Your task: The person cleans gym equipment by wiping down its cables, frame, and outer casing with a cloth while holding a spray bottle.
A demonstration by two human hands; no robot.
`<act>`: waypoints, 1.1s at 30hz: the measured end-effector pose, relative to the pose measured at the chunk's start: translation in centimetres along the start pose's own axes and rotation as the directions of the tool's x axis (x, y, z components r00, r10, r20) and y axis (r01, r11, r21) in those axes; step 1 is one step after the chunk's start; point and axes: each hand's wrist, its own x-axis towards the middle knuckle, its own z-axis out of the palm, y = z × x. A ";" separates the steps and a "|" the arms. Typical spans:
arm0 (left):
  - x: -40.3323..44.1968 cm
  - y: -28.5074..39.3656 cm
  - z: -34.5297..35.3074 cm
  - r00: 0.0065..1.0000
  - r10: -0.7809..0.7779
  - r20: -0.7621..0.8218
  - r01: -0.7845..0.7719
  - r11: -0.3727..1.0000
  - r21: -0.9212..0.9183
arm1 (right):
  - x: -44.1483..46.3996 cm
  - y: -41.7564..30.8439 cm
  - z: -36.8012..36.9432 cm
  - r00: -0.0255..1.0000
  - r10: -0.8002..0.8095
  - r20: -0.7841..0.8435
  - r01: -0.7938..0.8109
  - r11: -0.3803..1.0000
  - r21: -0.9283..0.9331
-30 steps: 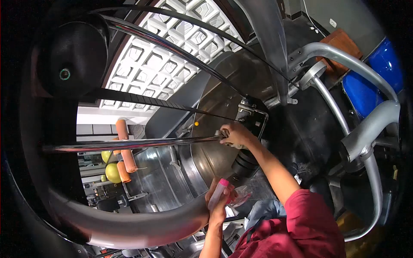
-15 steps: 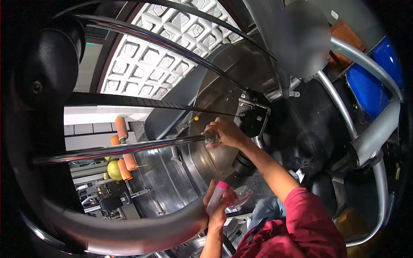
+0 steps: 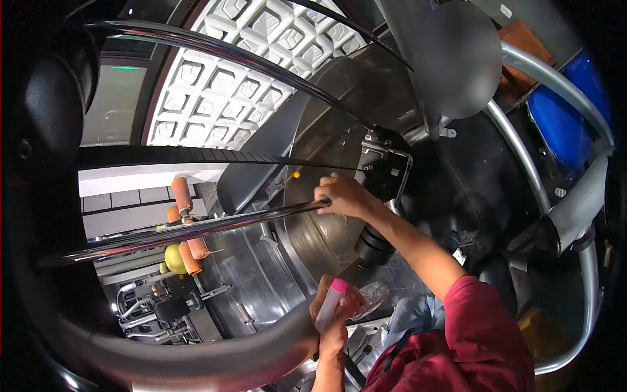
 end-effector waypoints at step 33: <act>1.4 -0.1 0.1 0.979 0.154 0.131 -0.149 0.988 -0.046 | -9.3 -6.4 -9.2 0.798 0.599 0.063 -0.150 0.097 0.984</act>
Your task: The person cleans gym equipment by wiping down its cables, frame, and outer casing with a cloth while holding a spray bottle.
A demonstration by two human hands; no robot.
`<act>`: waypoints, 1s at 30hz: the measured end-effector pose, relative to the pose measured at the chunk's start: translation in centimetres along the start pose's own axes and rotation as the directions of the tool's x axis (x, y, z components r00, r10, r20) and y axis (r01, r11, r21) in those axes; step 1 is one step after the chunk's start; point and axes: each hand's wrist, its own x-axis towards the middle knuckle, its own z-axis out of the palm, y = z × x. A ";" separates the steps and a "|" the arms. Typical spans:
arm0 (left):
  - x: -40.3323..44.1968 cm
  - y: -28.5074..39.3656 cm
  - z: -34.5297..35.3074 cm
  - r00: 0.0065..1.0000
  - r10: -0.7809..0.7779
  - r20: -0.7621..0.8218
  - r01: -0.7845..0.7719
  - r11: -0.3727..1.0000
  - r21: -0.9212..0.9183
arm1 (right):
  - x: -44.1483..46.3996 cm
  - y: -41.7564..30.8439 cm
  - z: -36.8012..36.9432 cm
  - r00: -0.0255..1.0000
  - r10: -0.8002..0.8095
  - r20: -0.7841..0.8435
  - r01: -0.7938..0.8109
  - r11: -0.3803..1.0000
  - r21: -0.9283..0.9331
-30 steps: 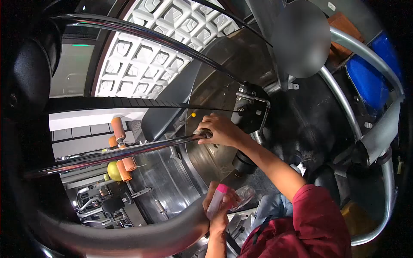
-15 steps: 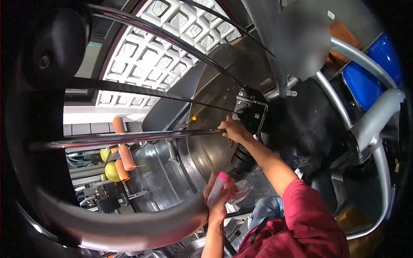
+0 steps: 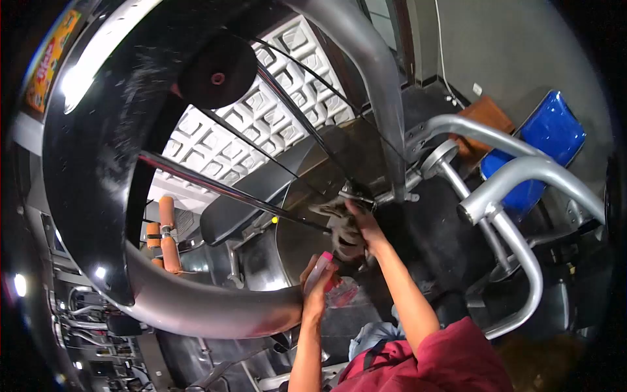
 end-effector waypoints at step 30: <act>-12.9 -1.8 -4.3 0.998 0.053 0.042 -0.044 0.980 -0.193 | -13.0 5.0 -7.7 0.994 0.098 0.047 -0.094 0.992 -0.090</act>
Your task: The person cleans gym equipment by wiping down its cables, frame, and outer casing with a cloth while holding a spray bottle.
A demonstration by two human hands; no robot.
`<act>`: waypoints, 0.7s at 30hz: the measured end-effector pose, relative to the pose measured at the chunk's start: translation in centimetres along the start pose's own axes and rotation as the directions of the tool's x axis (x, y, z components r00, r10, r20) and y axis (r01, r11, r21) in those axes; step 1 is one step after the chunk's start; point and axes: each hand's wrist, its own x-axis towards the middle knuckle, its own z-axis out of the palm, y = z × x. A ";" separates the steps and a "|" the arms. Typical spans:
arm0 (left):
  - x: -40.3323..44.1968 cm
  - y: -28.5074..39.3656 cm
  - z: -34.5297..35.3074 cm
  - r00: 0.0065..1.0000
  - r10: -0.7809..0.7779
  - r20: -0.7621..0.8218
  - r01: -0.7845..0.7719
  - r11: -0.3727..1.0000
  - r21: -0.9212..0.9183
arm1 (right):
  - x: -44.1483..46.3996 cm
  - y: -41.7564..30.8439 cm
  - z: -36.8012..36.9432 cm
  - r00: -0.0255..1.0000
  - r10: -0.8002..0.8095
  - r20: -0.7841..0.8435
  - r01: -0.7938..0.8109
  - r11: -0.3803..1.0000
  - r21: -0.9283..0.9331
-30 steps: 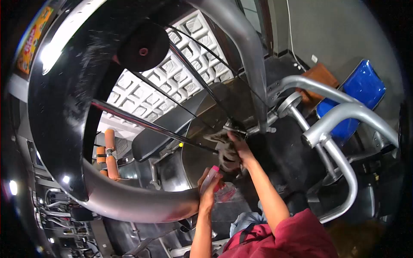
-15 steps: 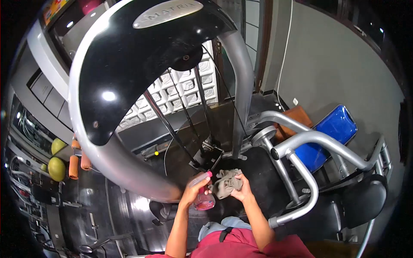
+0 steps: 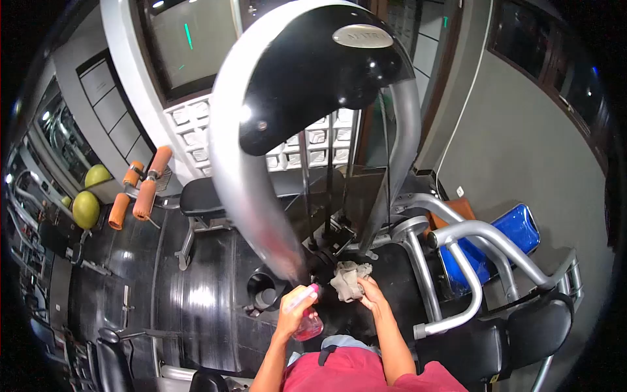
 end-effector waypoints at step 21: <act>-9.0 1.2 -6.3 0.909 0.338 -0.245 -0.212 0.879 0.427 | -13.0 7.2 13.0 0.986 -0.158 -0.058 0.163 0.980 0.114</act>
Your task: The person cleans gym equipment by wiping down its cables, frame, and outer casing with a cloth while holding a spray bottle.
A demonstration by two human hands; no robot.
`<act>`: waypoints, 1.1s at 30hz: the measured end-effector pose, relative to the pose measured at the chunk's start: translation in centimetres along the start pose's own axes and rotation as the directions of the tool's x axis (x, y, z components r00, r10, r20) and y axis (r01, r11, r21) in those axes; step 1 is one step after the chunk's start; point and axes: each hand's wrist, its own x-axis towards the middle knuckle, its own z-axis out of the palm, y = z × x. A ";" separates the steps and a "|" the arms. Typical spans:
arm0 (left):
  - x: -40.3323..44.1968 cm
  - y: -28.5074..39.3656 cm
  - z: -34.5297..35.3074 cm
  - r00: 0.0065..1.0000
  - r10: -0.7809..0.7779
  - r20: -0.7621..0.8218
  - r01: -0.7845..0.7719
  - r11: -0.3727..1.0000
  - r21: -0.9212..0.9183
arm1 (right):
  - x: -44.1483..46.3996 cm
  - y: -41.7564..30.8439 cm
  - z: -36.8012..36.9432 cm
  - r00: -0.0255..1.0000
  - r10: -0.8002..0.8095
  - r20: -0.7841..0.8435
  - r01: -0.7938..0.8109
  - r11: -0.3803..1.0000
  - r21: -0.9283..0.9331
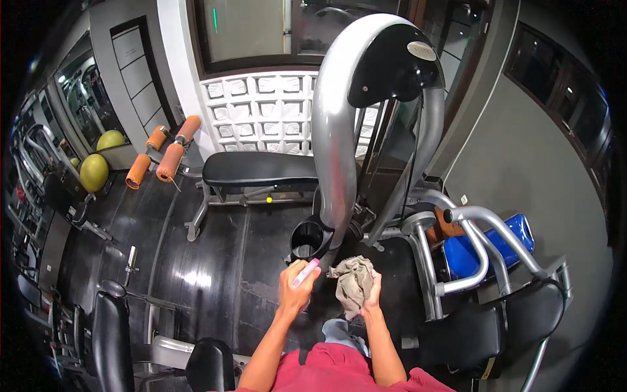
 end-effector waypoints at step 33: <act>-0.7 -0.8 -2.8 0.972 -0.180 -0.154 0.156 0.976 -0.154 | 8.6 7.5 0.4 0.789 -0.534 0.304 0.545 0.381 -0.746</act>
